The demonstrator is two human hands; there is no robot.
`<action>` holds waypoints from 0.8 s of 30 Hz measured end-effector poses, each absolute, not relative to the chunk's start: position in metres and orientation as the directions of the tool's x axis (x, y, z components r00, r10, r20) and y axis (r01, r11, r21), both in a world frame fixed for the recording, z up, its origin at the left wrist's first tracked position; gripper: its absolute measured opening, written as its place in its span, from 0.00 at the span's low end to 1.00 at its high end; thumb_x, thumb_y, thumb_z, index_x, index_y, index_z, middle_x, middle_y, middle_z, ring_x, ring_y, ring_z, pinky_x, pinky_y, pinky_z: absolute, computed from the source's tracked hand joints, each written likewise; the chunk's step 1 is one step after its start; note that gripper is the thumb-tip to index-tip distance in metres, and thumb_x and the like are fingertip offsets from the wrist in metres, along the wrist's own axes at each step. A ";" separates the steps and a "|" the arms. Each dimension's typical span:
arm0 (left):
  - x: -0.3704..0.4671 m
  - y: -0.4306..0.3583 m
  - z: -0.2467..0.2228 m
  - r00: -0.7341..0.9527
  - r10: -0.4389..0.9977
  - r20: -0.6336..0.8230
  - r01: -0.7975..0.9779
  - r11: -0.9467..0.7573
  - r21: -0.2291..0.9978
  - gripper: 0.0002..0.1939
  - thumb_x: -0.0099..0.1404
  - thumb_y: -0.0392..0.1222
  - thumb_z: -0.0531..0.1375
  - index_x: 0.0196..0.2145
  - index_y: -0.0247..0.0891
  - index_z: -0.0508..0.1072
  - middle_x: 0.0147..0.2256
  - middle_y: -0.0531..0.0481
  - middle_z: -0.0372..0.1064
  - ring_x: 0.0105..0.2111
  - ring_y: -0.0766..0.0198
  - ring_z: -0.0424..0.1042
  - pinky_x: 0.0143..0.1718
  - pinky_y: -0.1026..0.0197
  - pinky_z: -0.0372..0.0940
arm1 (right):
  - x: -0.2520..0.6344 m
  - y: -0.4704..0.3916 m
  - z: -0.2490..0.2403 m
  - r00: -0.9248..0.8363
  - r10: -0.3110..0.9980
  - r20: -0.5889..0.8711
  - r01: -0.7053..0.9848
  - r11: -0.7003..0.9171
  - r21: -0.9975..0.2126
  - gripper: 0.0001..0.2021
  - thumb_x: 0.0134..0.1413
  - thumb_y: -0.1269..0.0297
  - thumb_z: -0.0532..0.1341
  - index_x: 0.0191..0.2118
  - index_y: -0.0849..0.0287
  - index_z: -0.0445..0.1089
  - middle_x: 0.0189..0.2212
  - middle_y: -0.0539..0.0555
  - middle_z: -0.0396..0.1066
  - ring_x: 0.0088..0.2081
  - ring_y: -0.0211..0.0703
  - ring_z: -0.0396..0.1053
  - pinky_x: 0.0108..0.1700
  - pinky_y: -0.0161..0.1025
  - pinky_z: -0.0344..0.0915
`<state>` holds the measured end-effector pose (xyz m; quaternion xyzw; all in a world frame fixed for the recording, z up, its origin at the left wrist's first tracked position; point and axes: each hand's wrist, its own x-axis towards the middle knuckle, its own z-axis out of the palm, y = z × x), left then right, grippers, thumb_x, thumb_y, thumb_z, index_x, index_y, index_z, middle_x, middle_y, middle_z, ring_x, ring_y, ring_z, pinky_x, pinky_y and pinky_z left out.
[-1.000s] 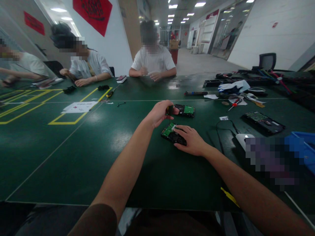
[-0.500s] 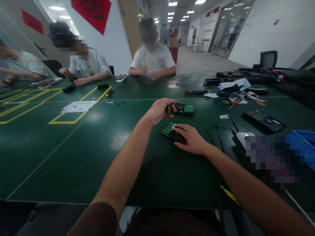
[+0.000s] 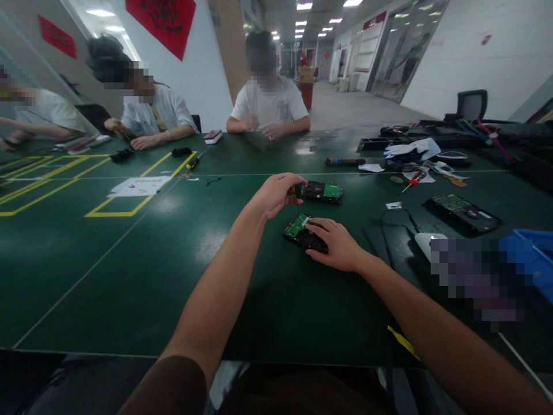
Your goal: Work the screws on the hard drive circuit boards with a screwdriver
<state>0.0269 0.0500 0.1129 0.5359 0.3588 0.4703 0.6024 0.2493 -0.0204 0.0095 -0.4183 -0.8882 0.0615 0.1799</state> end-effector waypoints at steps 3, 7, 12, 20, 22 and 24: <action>0.027 0.049 0.114 0.289 0.955 0.073 -0.161 -0.026 0.987 0.08 0.64 0.39 0.62 0.33 0.33 0.79 0.33 0.46 0.71 0.33 0.65 0.69 0.30 0.63 0.70 | 0.249 -0.021 0.010 -0.581 0.767 0.273 0.724 0.640 -0.257 0.34 0.62 0.45 0.64 0.70 0.52 0.64 0.69 0.63 0.61 0.67 0.67 0.60 0.64 0.66 0.60; 0.028 0.049 0.113 0.259 0.963 0.078 -0.143 -0.041 0.989 0.09 0.64 0.41 0.61 0.35 0.33 0.79 0.33 0.46 0.72 0.31 0.66 0.70 0.28 0.65 0.66 | 0.249 -0.021 0.011 -0.582 0.771 0.258 0.728 0.635 -0.257 0.35 0.62 0.45 0.64 0.70 0.54 0.64 0.70 0.64 0.61 0.67 0.68 0.59 0.63 0.66 0.61; 0.029 0.049 0.114 0.300 0.954 0.023 -0.148 0.023 0.989 0.10 0.64 0.42 0.62 0.37 0.32 0.78 0.34 0.43 0.77 0.32 0.64 0.74 0.28 0.65 0.65 | 0.249 -0.021 0.010 -0.583 0.770 0.258 0.730 0.636 -0.249 0.34 0.63 0.45 0.63 0.70 0.54 0.64 0.70 0.63 0.60 0.68 0.67 0.59 0.65 0.65 0.60; 0.031 0.049 0.112 0.333 0.943 0.011 -0.180 0.053 0.982 0.08 0.63 0.40 0.62 0.32 0.33 0.78 0.36 0.40 0.78 0.36 0.62 0.75 0.29 0.64 0.68 | 0.248 -0.021 0.011 -0.585 0.770 0.255 0.725 0.638 -0.261 0.35 0.63 0.44 0.63 0.71 0.52 0.62 0.71 0.62 0.59 0.68 0.68 0.58 0.65 0.67 0.59; 0.030 0.049 0.112 0.316 0.949 0.012 -0.173 0.046 0.984 0.08 0.63 0.41 0.63 0.33 0.33 0.79 0.36 0.41 0.77 0.35 0.62 0.74 0.30 0.64 0.68 | 0.249 -0.021 0.012 -0.583 0.773 0.250 0.726 0.634 -0.267 0.36 0.63 0.44 0.62 0.72 0.51 0.61 0.70 0.63 0.60 0.68 0.69 0.58 0.64 0.68 0.59; 0.029 0.049 0.113 0.305 0.952 0.016 -0.168 0.037 0.985 0.09 0.63 0.42 0.63 0.34 0.33 0.80 0.37 0.41 0.76 0.35 0.63 0.73 0.30 0.64 0.69 | 0.249 -0.021 0.012 -0.584 0.774 0.246 0.726 0.633 -0.269 0.36 0.63 0.44 0.62 0.72 0.50 0.61 0.70 0.63 0.60 0.68 0.69 0.58 0.64 0.68 0.59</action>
